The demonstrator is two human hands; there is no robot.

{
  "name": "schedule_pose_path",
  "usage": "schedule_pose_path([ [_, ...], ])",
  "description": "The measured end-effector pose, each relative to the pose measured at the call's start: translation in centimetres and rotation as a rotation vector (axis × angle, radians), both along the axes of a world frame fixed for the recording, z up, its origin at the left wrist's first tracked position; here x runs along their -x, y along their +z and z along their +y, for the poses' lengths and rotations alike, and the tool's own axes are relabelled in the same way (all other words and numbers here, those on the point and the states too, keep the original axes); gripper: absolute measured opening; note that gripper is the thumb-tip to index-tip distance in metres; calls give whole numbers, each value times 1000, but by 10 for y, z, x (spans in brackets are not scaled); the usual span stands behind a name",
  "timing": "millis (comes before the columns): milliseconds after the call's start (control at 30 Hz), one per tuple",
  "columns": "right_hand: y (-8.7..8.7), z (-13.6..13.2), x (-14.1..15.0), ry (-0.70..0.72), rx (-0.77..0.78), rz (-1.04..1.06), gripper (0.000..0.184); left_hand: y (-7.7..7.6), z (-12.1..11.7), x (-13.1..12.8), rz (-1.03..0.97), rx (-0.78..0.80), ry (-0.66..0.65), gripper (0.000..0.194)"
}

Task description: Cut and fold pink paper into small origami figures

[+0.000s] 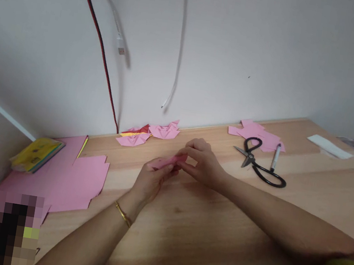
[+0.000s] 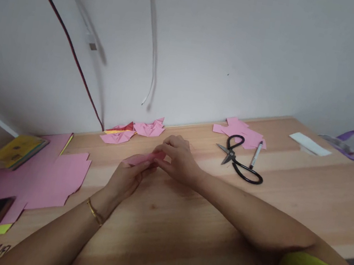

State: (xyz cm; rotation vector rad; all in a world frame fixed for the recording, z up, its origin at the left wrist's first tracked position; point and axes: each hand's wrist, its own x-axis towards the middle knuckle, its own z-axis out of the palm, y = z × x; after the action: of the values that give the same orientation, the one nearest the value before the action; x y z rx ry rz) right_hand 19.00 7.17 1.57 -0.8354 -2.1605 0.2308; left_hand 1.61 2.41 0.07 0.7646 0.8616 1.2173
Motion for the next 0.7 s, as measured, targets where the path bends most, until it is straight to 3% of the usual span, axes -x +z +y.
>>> schedule_pose_path([
  [167,-2,0,2,12,-69,41,13,6,-2,-2,-25,-35,-30,26],
  [367,-5,-1,2,43,-148,35,6,2,1,1,-69,-33,64,24],
  [567,-6,-2,1,25,-328,-96,16,1,2,4,-50,45,45,27],
  [700,-5,-2,-1,6,-323,-153,17,1,1,5,-22,71,67,32],
])
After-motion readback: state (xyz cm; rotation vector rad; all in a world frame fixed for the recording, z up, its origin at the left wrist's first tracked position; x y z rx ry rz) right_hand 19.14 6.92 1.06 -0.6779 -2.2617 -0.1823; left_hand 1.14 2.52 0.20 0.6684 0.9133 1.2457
